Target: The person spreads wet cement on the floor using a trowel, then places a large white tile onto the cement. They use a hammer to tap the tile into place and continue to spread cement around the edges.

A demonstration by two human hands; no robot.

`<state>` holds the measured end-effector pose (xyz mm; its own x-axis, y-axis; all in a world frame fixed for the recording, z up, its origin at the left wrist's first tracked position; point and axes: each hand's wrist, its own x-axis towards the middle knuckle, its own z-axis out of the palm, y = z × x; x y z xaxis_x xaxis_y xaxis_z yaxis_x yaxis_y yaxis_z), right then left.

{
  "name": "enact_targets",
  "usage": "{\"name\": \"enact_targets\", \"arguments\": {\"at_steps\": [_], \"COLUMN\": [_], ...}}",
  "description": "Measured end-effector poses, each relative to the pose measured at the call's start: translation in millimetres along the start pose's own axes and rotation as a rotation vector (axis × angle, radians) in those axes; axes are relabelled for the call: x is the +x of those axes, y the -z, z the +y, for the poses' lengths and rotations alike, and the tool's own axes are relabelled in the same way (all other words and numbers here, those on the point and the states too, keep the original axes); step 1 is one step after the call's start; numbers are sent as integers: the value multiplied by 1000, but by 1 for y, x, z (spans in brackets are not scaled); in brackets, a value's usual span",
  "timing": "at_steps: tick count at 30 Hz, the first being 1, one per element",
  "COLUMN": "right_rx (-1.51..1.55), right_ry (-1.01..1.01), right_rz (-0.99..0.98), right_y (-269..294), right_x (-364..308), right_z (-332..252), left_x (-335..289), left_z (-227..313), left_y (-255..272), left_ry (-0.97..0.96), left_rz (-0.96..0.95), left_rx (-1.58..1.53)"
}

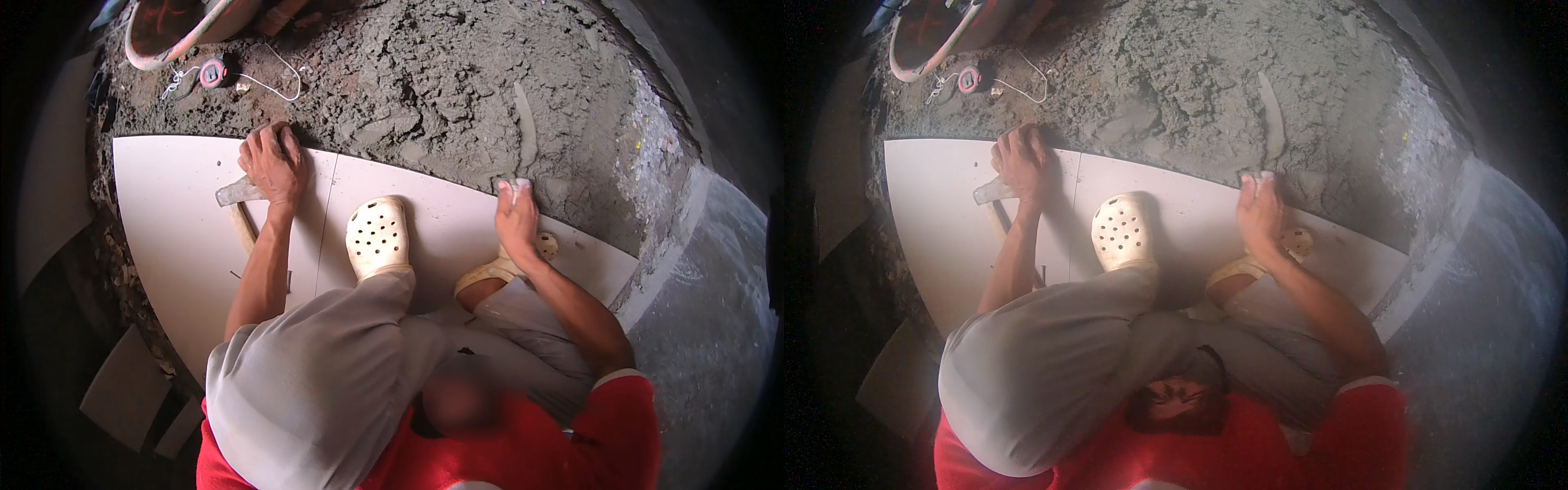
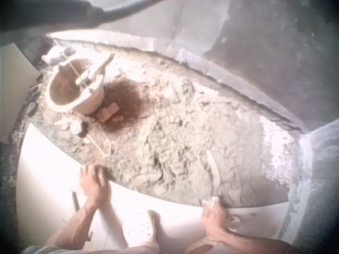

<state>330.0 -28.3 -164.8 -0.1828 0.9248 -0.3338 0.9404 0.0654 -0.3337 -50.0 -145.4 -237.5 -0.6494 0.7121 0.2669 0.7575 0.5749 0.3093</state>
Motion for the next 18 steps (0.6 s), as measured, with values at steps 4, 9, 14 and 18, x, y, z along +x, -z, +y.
{"name": "enact_targets", "arguments": {"at_steps": [4,9,14,18], "right_rx": [55,327,592,653], "right_ry": [30,-97,-199,-137], "right_rz": [19,-160,-243,-250], "right_y": [-19,-3,33,52], "right_x": [17,47,33,24], "right_z": [-32,-55,-62,-94], "left_x": [0,-2,-3,-1], "left_z": [-2,-7,-7,-5], "left_y": [0,-1,-1,-1], "left_ry": [8,17,38,31], "left_rz": [-13,-19,-17,-1], "left_rx": [8,0,-22,-26]}}
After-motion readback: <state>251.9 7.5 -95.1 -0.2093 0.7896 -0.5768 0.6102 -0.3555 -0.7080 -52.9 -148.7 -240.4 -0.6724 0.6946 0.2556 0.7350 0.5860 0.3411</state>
